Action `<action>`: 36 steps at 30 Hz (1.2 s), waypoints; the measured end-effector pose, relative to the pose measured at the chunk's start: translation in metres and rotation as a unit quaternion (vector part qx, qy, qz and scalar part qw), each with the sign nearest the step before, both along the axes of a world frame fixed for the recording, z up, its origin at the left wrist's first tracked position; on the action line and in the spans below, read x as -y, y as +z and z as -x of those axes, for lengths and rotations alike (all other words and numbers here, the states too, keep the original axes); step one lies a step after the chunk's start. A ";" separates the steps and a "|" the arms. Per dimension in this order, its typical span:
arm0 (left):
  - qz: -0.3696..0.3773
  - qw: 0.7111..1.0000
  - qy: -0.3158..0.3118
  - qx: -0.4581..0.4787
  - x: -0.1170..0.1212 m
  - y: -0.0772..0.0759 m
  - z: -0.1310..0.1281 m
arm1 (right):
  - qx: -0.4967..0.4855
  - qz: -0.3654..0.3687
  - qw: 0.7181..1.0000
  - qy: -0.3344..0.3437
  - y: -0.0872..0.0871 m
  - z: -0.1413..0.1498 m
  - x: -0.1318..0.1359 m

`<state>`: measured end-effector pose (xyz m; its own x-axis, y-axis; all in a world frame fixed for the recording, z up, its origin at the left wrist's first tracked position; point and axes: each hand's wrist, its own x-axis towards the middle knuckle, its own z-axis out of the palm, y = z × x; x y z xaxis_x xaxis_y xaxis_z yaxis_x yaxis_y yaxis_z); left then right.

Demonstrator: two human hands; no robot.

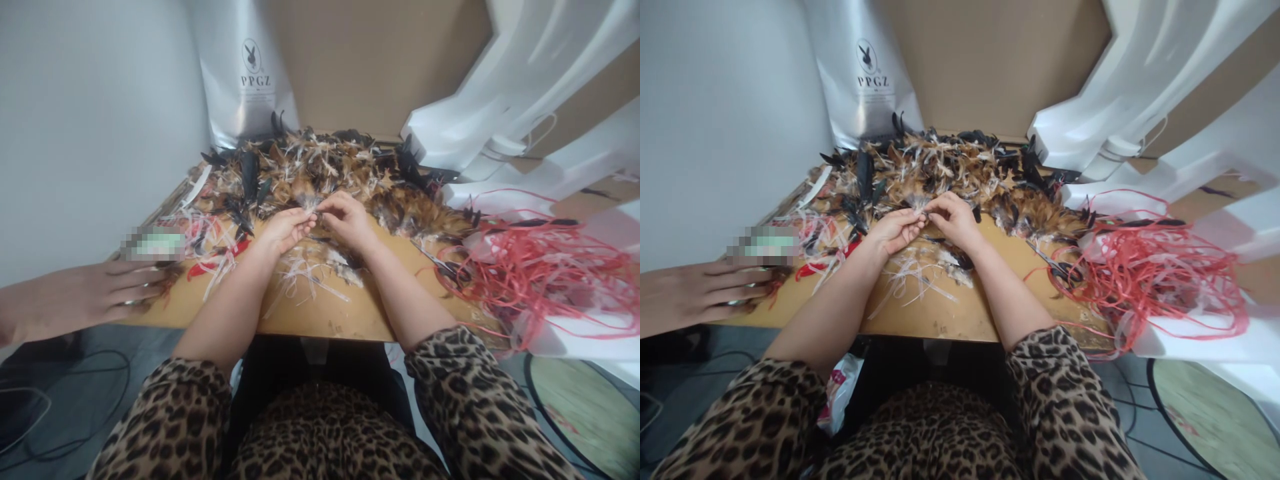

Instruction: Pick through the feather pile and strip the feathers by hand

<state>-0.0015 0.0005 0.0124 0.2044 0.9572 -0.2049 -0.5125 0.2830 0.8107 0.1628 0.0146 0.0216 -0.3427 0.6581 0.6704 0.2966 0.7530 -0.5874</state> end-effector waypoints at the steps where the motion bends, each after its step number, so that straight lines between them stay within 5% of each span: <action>1: -0.001 1.000 -0.002 -0.001 0.000 0.000 0.000 | 0.009 -0.007 1.000 0.002 0.000 0.000 0.000; 23: 0.019 0.998 -0.053 -0.009 0.000 -0.003 0.001 | 0.069 -0.045 0.997 0.009 0.004 -0.003 0.002; 28: -0.003 0.999 -0.035 0.016 0.000 -0.002 -0.001 | -0.064 0.121 0.990 -0.016 -0.003 0.010 0.002; 32: -0.020 1.000 -0.019 0.015 0.001 -0.001 -0.002 | -0.205 0.323 0.924 0.031 -0.010 0.017 0.001; 36: -0.027 0.999 -0.015 0.011 0.000 -0.001 -0.003 | -0.257 0.381 0.887 0.046 -0.010 0.019 0.000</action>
